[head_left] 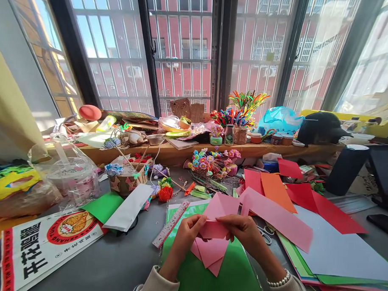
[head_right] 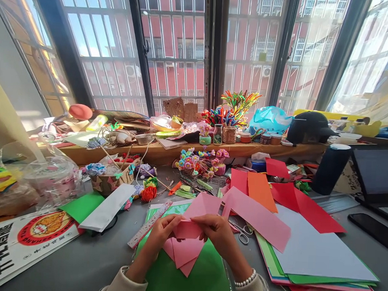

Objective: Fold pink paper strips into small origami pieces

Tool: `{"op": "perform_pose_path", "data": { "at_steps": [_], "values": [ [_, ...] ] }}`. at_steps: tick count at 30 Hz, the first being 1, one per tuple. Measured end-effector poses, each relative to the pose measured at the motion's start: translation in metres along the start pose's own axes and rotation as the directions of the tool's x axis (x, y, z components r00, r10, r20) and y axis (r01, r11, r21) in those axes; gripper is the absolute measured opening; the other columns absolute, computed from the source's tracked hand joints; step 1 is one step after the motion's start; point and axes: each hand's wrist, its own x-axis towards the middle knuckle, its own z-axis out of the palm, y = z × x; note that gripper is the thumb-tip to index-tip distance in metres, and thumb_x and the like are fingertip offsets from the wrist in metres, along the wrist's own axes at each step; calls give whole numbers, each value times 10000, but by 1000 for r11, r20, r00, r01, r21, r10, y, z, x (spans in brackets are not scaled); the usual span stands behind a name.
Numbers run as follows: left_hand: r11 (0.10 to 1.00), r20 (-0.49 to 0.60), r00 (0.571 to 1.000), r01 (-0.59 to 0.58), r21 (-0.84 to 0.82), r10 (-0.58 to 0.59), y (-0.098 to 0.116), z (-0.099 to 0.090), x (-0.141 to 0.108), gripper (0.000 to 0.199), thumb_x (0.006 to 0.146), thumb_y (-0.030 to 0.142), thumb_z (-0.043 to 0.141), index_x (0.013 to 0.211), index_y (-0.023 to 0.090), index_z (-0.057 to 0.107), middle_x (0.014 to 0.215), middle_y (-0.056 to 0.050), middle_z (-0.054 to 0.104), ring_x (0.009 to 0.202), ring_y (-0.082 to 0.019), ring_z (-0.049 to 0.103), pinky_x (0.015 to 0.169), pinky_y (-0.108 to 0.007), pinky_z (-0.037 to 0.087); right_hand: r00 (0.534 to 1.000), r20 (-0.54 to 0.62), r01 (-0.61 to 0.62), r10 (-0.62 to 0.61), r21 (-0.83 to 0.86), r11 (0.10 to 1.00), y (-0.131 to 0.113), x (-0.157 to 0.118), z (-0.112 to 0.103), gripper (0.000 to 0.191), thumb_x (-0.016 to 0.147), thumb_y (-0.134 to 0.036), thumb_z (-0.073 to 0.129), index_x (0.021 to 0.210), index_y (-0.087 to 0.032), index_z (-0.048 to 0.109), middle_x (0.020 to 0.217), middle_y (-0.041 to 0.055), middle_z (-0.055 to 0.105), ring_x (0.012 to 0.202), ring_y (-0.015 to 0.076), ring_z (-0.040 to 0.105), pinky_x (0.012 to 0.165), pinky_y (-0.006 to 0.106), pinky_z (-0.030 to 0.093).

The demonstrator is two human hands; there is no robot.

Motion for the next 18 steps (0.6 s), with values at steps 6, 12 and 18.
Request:
{"op": "perform_pose_path", "data": {
  "at_steps": [6,12,18],
  "values": [
    [999,-1,999,-42,17,42,-3,-1,0,217,638,355,591,729,165,643,536,3,531,467,-120,504,462,-231,435,999,27,-25,26,-35,999,-6,-2,-2,250,718,-302,523,902,-182,641,807,60,642,511,95,537,436,201,424],
    [982,24,989,-150,119,148,-4,-1,-1,219,665,329,571,779,156,644,674,-38,595,535,-131,522,490,-223,441,995,-1,-104,104,-44,994,-5,2,0,366,741,-424,456,841,-127,645,527,17,579,443,98,506,409,197,395],
    [978,50,989,-146,146,140,-8,-3,1,265,667,367,556,795,148,632,698,-36,588,564,-132,525,521,-237,451,991,-27,-134,133,-29,991,-3,3,5,344,706,-427,501,773,-125,651,550,27,589,453,100,495,400,190,373]
  ]
}}
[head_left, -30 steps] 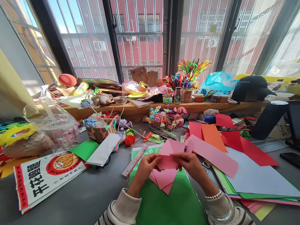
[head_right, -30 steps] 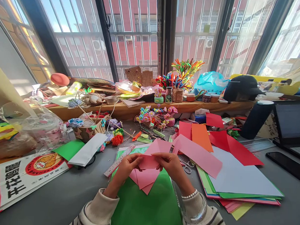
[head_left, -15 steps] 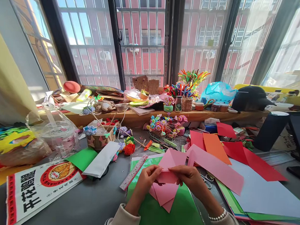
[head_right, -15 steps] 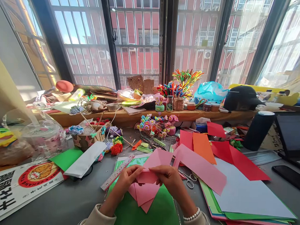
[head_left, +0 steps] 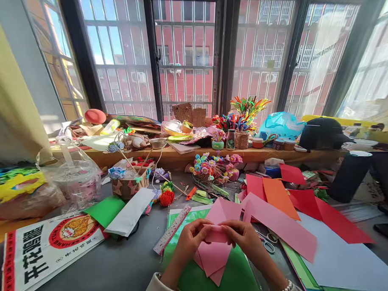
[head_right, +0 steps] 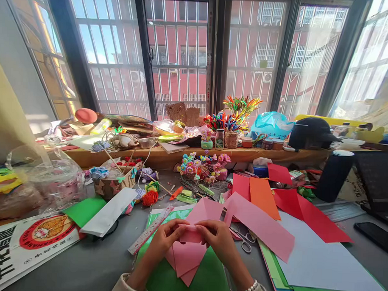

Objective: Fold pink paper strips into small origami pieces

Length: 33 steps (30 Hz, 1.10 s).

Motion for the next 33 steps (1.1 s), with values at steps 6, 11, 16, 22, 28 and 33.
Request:
{"op": "perform_pose_path", "data": {
  "at_steps": [6,11,16,22,28,33],
  "values": [
    [993,-56,998,11,119,-4,-7,-1,2,290,687,402,511,774,143,610,622,-9,560,559,-127,513,522,-231,419,999,-42,-17,15,-51,999,-1,-2,2,315,700,-399,516,797,-136,661,557,27,597,462,102,487,411,193,373],
    [992,-42,999,28,122,-23,-3,0,2,260,679,370,529,785,152,620,664,-21,582,574,-120,506,537,-224,413,997,-79,14,-18,-55,998,-2,-1,2,284,686,-377,533,782,-148,671,643,44,638,510,115,519,464,205,417],
    [990,-41,999,-2,143,8,0,0,2,259,686,344,531,816,147,638,723,-43,611,617,-131,512,557,-224,411,995,-89,29,-35,-71,997,-2,-1,3,280,698,-368,518,784,-149,670,662,45,643,517,117,526,490,209,432],
    [988,-40,999,-22,152,28,-4,-1,1,241,694,334,532,825,164,642,746,-41,630,657,-142,530,583,-226,417,997,-75,26,-32,-86,996,0,-1,3,270,719,-349,493,797,-152,661,721,53,650,522,118,532,509,219,441],
    [988,-52,999,0,154,8,-5,0,2,227,666,325,568,781,146,645,755,-57,641,667,-150,548,583,-221,425,994,-82,65,-76,-138,988,1,-2,4,246,734,-329,491,794,-154,653,703,42,644,529,119,537,506,211,441],
    [990,-32,1000,3,141,2,-1,2,0,191,643,310,594,714,143,653,745,-61,650,705,-169,564,590,-215,432,987,-49,142,-155,-207,968,-2,-4,6,223,752,-304,481,791,-167,652,740,50,648,608,141,566,545,216,446]
  ]
}}
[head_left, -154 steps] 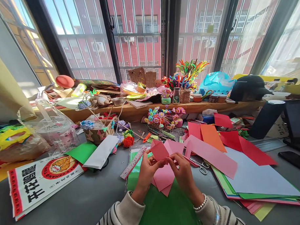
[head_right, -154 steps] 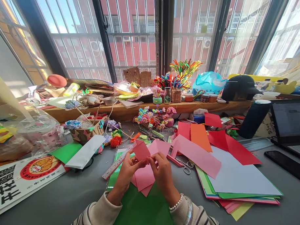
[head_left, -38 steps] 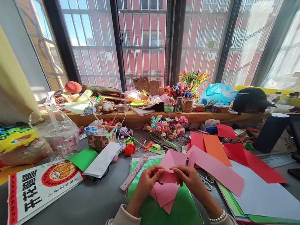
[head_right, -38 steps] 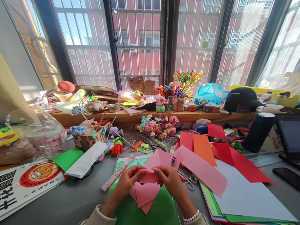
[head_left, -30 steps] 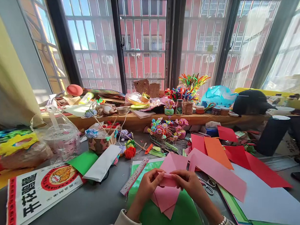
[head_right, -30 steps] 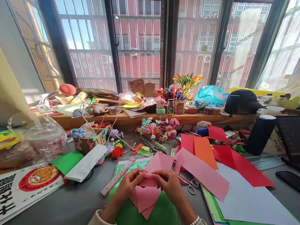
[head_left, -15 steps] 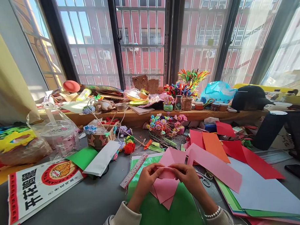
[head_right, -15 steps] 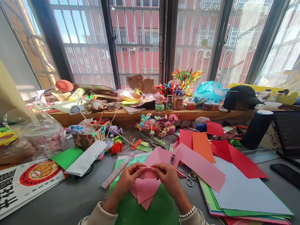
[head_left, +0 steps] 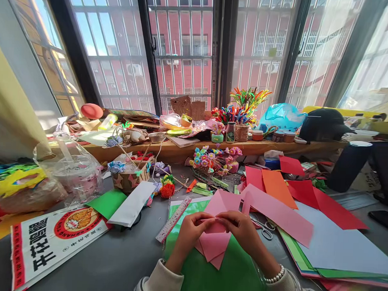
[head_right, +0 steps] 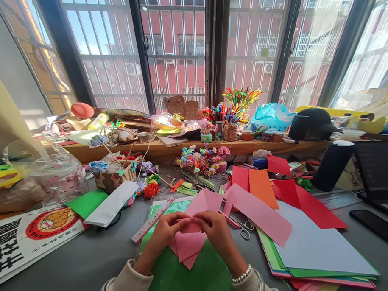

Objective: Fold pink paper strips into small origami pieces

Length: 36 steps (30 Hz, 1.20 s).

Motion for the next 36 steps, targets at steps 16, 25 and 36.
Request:
{"op": "perform_pose_path", "data": {
  "at_steps": [16,25,36],
  "values": [
    [1000,-86,996,0,24,2,0,0,-2,223,622,341,597,687,137,661,686,-59,650,648,-170,561,569,-234,423,998,-54,-42,38,-79,996,1,2,-3,242,737,-353,488,698,-146,609,563,20,595,467,114,499,457,208,390],
    [991,-125,987,88,-102,-100,-4,-3,1,252,579,348,632,671,114,635,632,-31,601,565,-121,508,509,-213,378,991,-103,-77,83,57,995,5,3,-6,339,736,-449,453,734,-138,590,585,25,579,484,108,496,441,195,394],
    [988,-112,989,86,-130,-101,-4,-1,1,244,582,354,637,651,121,625,588,-3,564,555,-107,486,500,-202,371,985,-162,-64,55,-54,996,0,1,0,357,784,-431,384,596,-159,520,462,-15,482,443,100,441,430,195,325]
  ]
}}
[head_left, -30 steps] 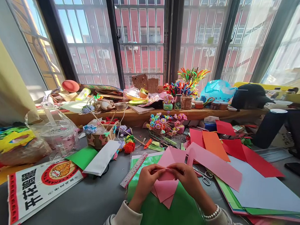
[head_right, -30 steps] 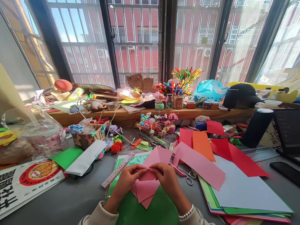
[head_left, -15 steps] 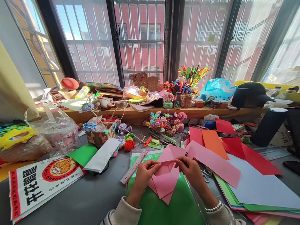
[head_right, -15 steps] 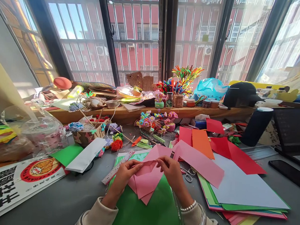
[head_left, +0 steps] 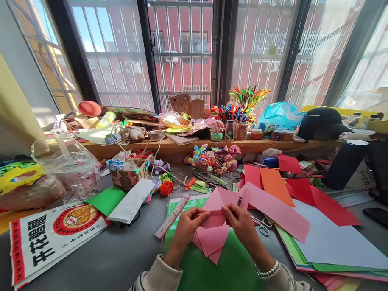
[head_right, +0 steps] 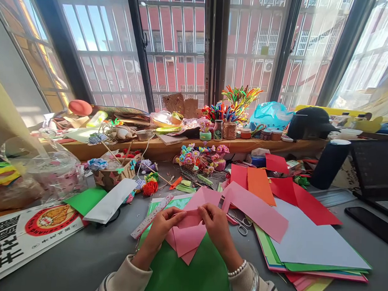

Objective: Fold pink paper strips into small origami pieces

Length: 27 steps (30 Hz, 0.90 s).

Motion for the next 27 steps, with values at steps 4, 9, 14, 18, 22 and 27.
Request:
{"op": "perform_pose_path", "data": {
  "at_steps": [4,9,14,18,22,27],
  "values": [
    [1000,-5,1000,7,8,-7,2,1,-1,250,583,361,633,630,116,620,559,-4,555,536,-107,484,495,-204,386,999,43,-13,11,49,999,1,1,3,325,757,-440,425,639,-153,522,509,-11,506,450,97,445,430,193,348],
    [998,26,1000,-19,60,18,5,3,-2,246,590,374,617,632,133,640,601,-25,597,564,-125,509,508,-214,408,996,78,-56,52,48,997,1,1,5,325,682,-458,519,667,-138,574,533,6,553,468,105,465,426,196,353],
    [999,1,999,-34,37,34,5,2,-2,250,611,371,594,688,140,652,644,-33,623,574,-132,522,526,-228,429,996,38,-87,84,79,993,1,0,4,361,677,-487,510,620,-138,581,449,-4,529,433,113,474,424,205,350],
    [994,-35,996,-80,71,83,5,2,-2,246,611,363,601,686,135,654,620,-32,623,562,-134,527,531,-228,433,993,25,-117,116,92,989,0,0,4,359,687,-481,503,611,-140,585,408,-8,512,400,109,463,412,204,343],
    [992,-58,994,-87,91,93,6,2,-2,243,600,369,611,657,138,657,611,-36,625,558,-144,536,531,-235,438,991,27,-136,134,117,984,0,1,4,384,706,-496,467,622,-144,597,395,-12,512,373,102,455,396,198,335],
    [991,-57,994,-88,101,94,7,1,-2,242,625,365,590,668,134,651,604,-30,617,552,-140,533,529,-232,431,993,25,-116,114,95,989,1,1,4,407,734,-497,423,611,-147,591,389,-14,504,362,99,444,376,192,317]
  ]
}}
